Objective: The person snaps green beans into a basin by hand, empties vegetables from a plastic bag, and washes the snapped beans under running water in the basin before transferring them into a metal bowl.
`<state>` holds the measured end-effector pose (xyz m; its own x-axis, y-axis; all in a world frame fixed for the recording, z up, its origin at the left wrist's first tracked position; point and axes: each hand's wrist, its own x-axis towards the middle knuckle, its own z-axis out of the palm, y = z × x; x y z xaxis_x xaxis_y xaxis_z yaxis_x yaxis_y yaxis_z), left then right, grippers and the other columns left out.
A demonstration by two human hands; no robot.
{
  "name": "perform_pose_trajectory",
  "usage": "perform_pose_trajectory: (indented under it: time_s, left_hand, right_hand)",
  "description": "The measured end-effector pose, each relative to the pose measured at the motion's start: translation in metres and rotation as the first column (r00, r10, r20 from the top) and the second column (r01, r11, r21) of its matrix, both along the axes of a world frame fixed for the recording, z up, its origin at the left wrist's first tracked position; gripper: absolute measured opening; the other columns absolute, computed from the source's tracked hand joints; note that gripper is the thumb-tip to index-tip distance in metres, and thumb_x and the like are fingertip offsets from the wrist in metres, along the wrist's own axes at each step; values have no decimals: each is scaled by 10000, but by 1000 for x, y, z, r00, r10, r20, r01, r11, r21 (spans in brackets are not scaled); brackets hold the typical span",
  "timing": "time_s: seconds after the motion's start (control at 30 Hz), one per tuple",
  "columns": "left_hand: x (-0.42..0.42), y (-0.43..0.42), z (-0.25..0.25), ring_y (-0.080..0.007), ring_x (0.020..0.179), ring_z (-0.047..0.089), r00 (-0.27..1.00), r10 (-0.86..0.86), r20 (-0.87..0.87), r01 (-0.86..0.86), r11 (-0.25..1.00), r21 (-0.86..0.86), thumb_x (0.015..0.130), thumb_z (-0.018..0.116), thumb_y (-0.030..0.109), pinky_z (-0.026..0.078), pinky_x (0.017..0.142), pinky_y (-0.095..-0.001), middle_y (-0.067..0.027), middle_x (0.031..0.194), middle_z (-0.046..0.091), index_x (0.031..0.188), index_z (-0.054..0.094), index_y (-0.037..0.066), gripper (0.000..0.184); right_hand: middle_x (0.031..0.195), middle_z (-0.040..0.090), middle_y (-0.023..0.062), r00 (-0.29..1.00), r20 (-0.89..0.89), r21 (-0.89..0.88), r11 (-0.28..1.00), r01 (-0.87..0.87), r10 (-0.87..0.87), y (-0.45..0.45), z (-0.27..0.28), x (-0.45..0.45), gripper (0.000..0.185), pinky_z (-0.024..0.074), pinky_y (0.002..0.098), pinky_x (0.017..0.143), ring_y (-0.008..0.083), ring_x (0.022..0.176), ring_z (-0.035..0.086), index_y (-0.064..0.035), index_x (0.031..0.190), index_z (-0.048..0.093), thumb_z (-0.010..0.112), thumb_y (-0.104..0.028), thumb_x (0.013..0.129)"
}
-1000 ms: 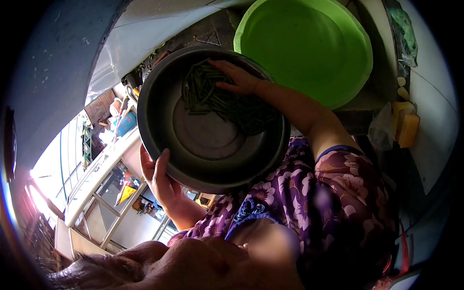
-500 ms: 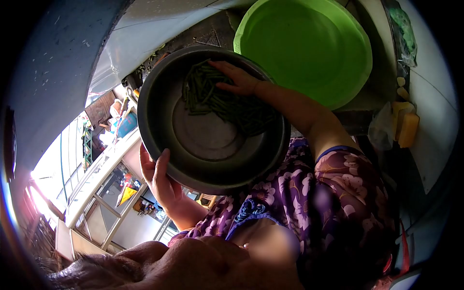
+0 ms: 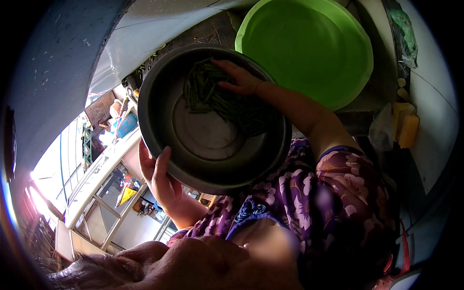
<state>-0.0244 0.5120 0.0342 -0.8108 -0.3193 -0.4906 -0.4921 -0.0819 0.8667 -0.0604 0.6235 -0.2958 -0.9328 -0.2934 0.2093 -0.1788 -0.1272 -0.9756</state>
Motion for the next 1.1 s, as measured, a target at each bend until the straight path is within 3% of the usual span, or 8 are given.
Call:
perform_pose_trajectory:
  time_s: [0.33,0.57,0.67,0.73,0.8,0.87,1.0,1.1]
  left_hand:
    - [-5,6,5,-298,1002,635,1000,-25,7,25,999,-23,830,515,-94,541,848,-347,-244,1154,587,1367,329,-47,570]
    - [30,-71,-40,-239,906,640,962,271,-20,-271,955,-122,772,543,-88,525,817,-308,-149,1059,633,1173,544,-7,409]
    - [75,-129,-86,-237,893,607,886,404,226,-361,909,-208,776,598,123,504,797,-366,-106,1002,628,1097,574,13,340]
    - [110,-163,-118,-252,926,596,747,448,490,-494,869,-42,781,608,190,494,819,-371,-115,1004,623,1067,575,-13,352]
    - [130,-171,-133,-262,946,590,735,370,568,-455,890,10,794,608,214,490,825,-350,-129,1008,619,1047,571,-38,359]
    - [150,-176,-144,-234,834,614,694,215,687,-326,945,34,794,625,211,502,730,-328,-113,917,635,990,597,-27,309]
    - [183,-190,-176,-203,772,624,671,60,739,-216,969,117,786,613,91,508,698,-306,-99,866,642,977,610,-20,222]
    - [176,-169,-191,-210,825,625,794,62,604,-234,949,210,758,601,-1,508,783,-297,-112,925,639,1006,593,-45,252]
  right_hand:
    - [1389,367,205,1000,15,8,1000,6,-6,2,5,1,681,283,386,1078,327,1288,374,-31,1448,242,584,-161,873]
    - [1424,334,196,985,60,243,954,-174,164,-4,3,-5,693,279,386,1097,331,1314,345,-61,1457,215,573,-271,903]
    - [1451,293,187,913,248,424,811,-403,324,-17,12,-8,748,285,393,1113,331,1329,322,-89,1477,125,547,-350,917]
    - [1481,243,180,914,271,604,686,-406,303,-31,17,2,780,302,386,1104,320,1342,306,-104,1486,64,530,-367,919]
    - [1538,37,170,774,523,675,381,-632,358,-35,59,4,812,282,587,1061,398,1367,224,-128,1491,-10,478,-427,916]
    - [1537,-18,196,832,407,824,241,-513,377,-47,78,34,835,221,664,1037,462,1362,181,-133,1493,-12,494,-443,904]
    - [1539,-12,191,698,390,807,141,-573,601,-61,109,84,816,146,673,1059,480,1360,161,-163,1495,84,539,-444,879]
    - [1502,206,173,505,384,592,214,-777,773,-53,114,92,702,156,668,1064,371,1384,193,-144,1443,290,570,-424,863]
